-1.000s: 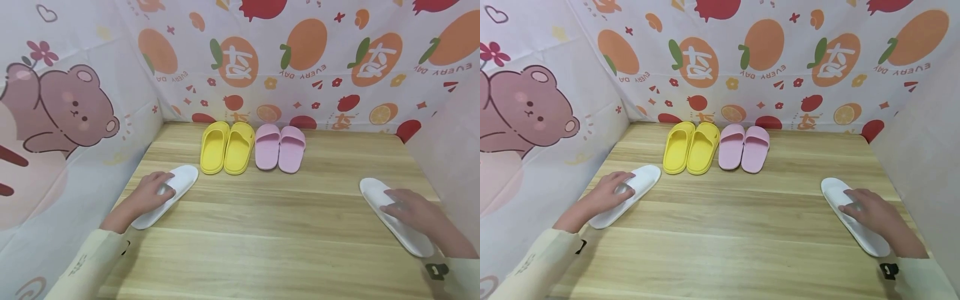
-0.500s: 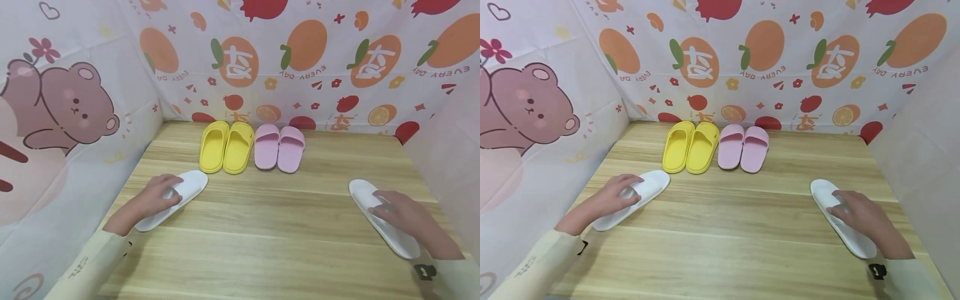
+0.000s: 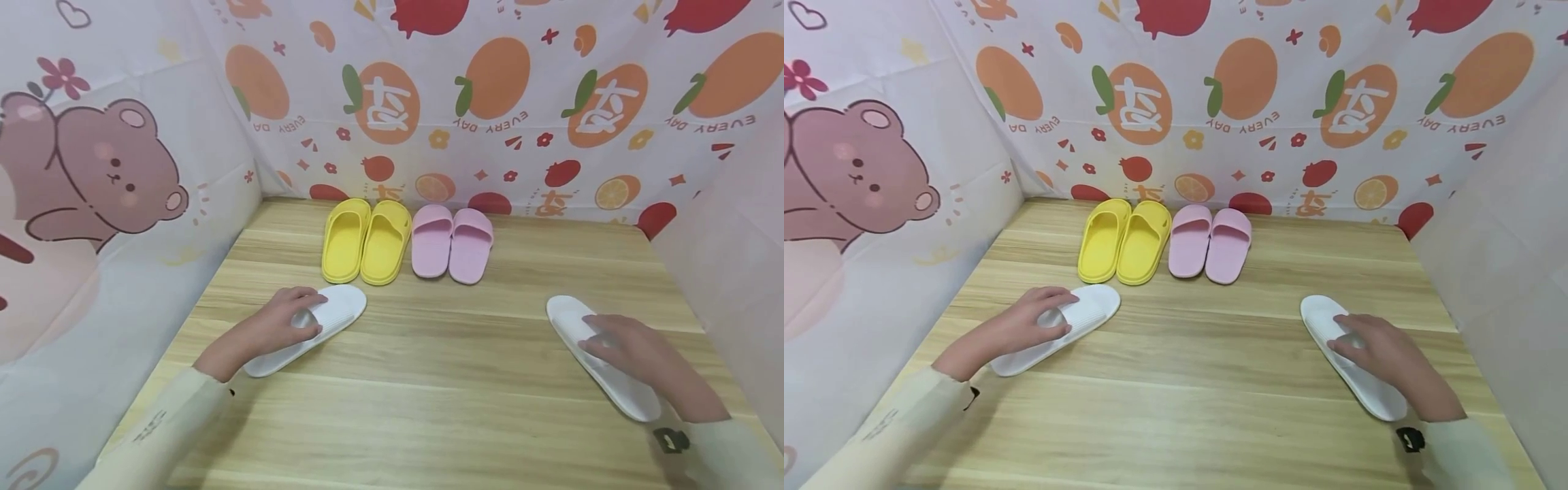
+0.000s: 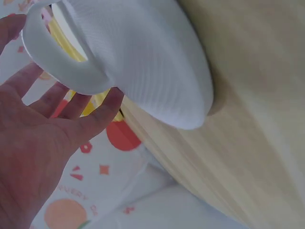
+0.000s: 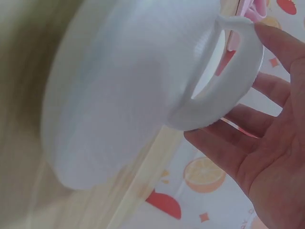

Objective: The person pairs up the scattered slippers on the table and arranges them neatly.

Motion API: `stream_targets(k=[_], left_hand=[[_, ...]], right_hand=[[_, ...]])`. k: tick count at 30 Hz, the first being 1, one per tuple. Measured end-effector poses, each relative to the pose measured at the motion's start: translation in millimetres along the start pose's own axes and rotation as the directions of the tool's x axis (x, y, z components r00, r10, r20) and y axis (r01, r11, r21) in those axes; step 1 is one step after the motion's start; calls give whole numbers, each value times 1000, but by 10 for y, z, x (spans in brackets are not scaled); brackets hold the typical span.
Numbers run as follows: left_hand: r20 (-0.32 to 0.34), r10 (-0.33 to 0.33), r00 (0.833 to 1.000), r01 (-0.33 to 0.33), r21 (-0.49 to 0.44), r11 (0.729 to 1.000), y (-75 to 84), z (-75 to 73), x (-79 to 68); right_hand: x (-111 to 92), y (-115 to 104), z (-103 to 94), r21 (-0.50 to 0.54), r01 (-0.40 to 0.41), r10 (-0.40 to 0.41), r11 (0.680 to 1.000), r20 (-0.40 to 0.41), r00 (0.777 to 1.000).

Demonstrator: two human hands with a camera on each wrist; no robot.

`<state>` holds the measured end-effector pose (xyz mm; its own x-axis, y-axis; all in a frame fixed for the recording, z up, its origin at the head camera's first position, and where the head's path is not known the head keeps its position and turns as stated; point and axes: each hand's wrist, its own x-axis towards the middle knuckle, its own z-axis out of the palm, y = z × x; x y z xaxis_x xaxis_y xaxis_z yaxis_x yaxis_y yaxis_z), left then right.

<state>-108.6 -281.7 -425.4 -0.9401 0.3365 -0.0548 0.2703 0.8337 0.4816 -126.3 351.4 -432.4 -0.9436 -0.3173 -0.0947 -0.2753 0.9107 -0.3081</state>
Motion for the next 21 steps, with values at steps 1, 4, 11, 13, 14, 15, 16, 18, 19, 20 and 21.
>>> stream_targets(k=[1,4,11,13,14,15,16,18,19,20,21], left_hand=[[4,7,1000,-7,3,1000,28,12,26],[16,29,999,-30,12,999,96,48,93],[39,70,997,-70,-9,997,227,128,247],[49,83,995,-83,-10,997,274,158,305],[51,93,994,-92,-11,996,302,172,332],[53,102,993,-101,-12,995,328,186,358],[53,111,992,-111,-13,994,355,199,383],[51,131,990,-131,-10,991,408,220,420],[48,141,989,-141,-8,990,429,227,433],[46,148,988,-148,-4,989,449,234,445],[44,154,987,-154,1,988,466,244,457]], right_hand=[[0,-17,-1,8,3,-3,1000,2,1000],[-8,-69,4,16,15,-15,1000,2,1000],[10,-213,15,11,30,-30,1000,9,1000],[20,-262,18,12,21,-21,1000,24,1000],[23,-283,21,11,19,-19,1000,27,999],[27,-300,27,8,22,-22,1000,23,1000],[31,-317,37,2,23,-23,1000,18,1000],[46,-352,59,1,37,-37,999,0,999],[57,-371,72,-3,51,-51,999,-11,999],[68,-388,85,-7,63,-63,998,-20,998],[78,-411,97,-12,68,-68,998,-23,997]])
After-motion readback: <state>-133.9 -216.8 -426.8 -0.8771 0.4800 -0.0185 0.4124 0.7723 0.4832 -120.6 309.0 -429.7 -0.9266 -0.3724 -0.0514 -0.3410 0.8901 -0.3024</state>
